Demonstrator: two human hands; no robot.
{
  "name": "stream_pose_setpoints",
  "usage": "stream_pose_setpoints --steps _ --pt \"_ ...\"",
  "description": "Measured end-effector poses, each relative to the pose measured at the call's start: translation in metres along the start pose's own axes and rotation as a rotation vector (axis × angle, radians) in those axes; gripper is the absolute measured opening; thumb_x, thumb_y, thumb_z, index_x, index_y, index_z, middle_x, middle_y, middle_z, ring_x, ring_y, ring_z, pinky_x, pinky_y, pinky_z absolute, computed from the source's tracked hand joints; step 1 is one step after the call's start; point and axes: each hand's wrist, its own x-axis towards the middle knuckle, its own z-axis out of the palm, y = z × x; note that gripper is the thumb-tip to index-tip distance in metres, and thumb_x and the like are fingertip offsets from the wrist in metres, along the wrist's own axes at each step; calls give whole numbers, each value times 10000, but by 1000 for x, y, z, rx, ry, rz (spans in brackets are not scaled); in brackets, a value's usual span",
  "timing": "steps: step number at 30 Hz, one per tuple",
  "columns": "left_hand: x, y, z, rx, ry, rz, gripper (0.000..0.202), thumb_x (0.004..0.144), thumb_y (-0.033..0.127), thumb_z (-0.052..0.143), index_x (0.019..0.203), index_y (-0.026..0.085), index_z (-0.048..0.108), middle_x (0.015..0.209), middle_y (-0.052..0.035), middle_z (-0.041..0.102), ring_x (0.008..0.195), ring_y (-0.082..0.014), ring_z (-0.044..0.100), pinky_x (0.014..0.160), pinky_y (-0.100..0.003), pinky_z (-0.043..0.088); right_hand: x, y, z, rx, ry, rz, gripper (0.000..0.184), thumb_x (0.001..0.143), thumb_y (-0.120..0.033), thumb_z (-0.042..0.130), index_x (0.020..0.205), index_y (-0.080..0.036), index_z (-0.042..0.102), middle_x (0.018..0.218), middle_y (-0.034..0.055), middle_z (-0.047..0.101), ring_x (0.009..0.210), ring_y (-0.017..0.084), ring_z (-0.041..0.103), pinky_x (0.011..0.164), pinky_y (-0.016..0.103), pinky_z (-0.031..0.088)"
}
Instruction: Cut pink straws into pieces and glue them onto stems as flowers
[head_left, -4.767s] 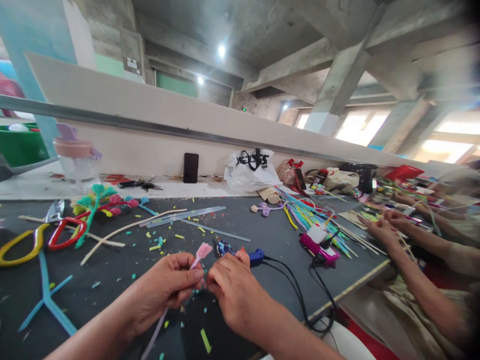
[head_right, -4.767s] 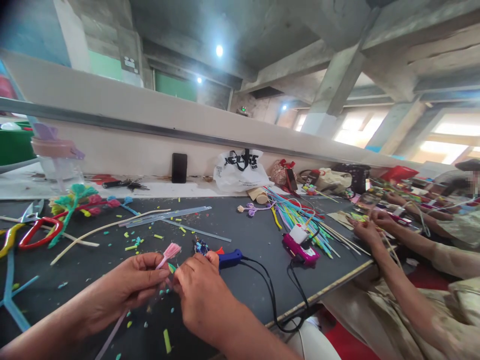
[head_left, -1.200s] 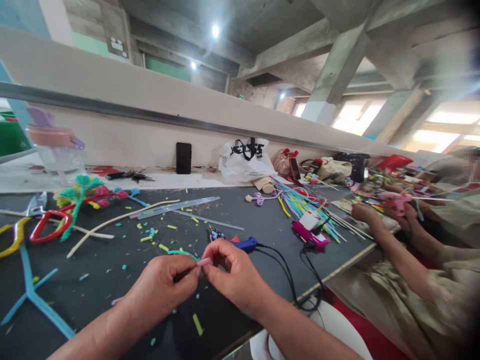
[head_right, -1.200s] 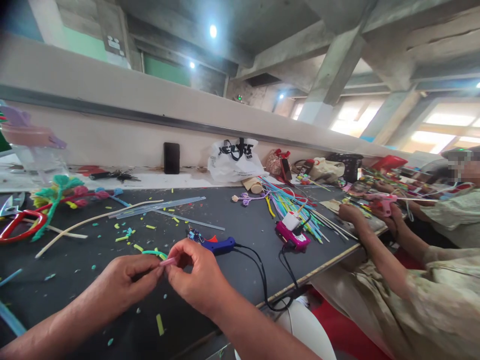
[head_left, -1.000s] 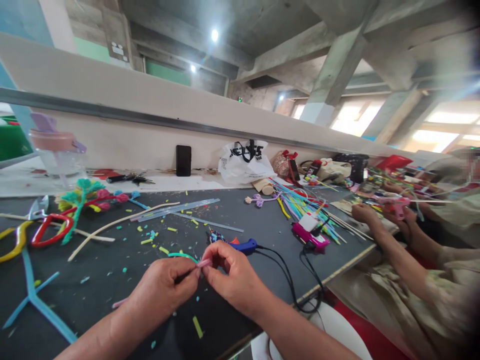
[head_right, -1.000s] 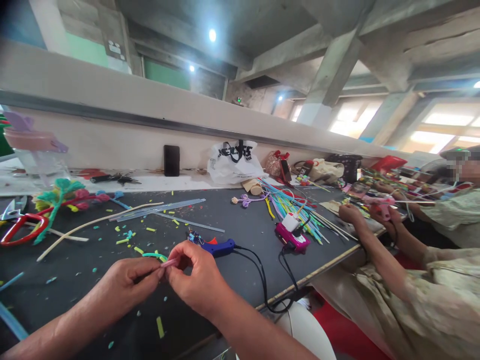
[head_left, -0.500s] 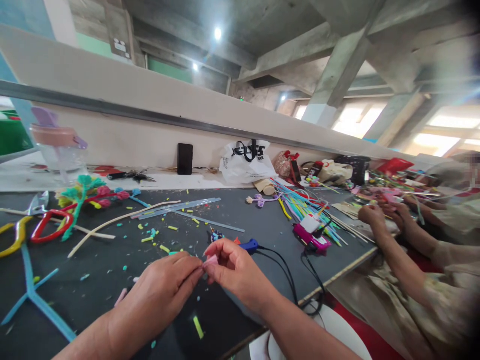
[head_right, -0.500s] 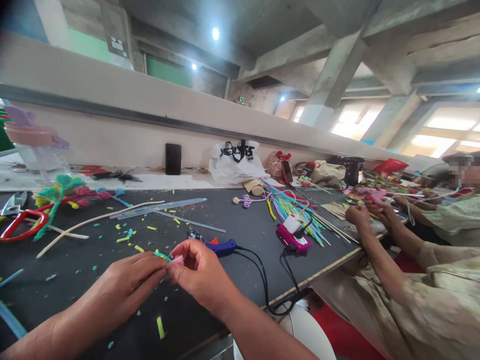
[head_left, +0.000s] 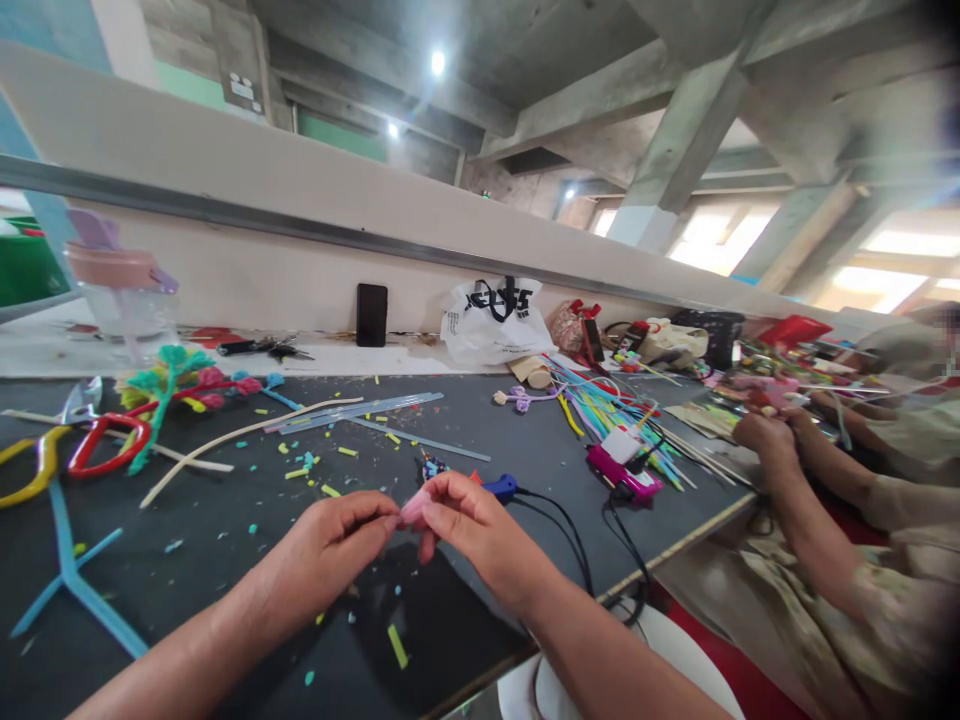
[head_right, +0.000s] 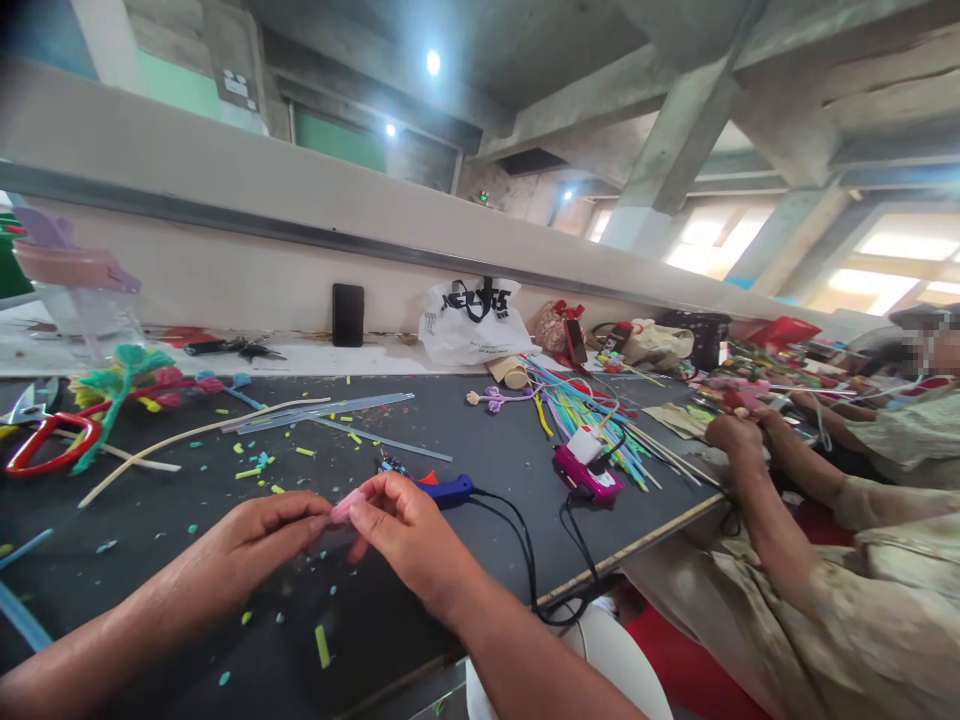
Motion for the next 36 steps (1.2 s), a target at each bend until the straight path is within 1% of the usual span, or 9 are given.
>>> stream_pose_setpoints --steps 2,4,9,12,18,24,29,33,36 --pt "0 0 -1 -42 3 -42 292 782 374 449 696 156 623 553 36 419 517 -99 364 448 -186 292 0 -1 -2 -3 -1 -3 247 849 -391 502 897 -157 563 762 1 568 652 108 548 719 281 389" --pt "0 0 -1 -62 3 -58 306 779 396 455 683 150 610 556 40 389 514 -92 338 447 -187 272 -1 0 -3 -6 15 6 247 852 -395 501 905 -160 559 758 -6 558 643 106 547 721 282 382" --pt "1 -3 -1 -24 -12 -36 350 787 456 458 717 155 623 583 35 406 535 -94 348 465 -194 261 0 6 -3 9 19 12 231 826 -380 549 919 -170 531 767 -13 554 618 99 543 689 277 384" --pt "2 -8 0 6 -2 -29 368 787 475 460 705 155 623 578 35 414 535 -95 346 473 -201 256 1 8 -2 -3 13 6 208 830 -348 552 929 -168 522 713 -25 547 613 100 542 668 268 383" --pt "3 -12 1 35 28 -19 355 795 444 448 678 150 610 576 35 401 553 -101 346 494 -207 266 2 11 -3 24 12 -5 175 835 -303 549 942 -171 510 752 -18 562 617 91 539 665 261 388" --pt "2 -8 1 53 74 -2 330 774 399 465 549 159 493 528 49 336 531 -97 322 480 -206 252 2 8 -3 27 20 12 214 829 -339 555 950 -171 499 679 -34 547 614 99 535 665 260 387" --pt "1 -9 1 163 112 104 310 811 372 430 595 175 534 554 35 434 556 -112 408 519 -209 305 2 5 -2 41 27 25 247 825 -374 555 949 -168 498 664 -33 553 616 107 541 683 276 393" --pt "-1 -7 1 278 108 183 251 838 302 403 736 194 605 655 10 569 623 -130 511 586 -221 356 2 9 -2 176 12 48 262 819 -389 562 941 -171 485 740 -18 571 608 95 533 653 266 415" --pt "-3 -6 2 320 111 213 249 850 272 384 814 200 619 721 -12 610 682 -142 553 634 -226 384 3 10 -2 233 8 49 269 810 -388 576 925 -164 482 734 -15 569 591 94 526 613 261 428"
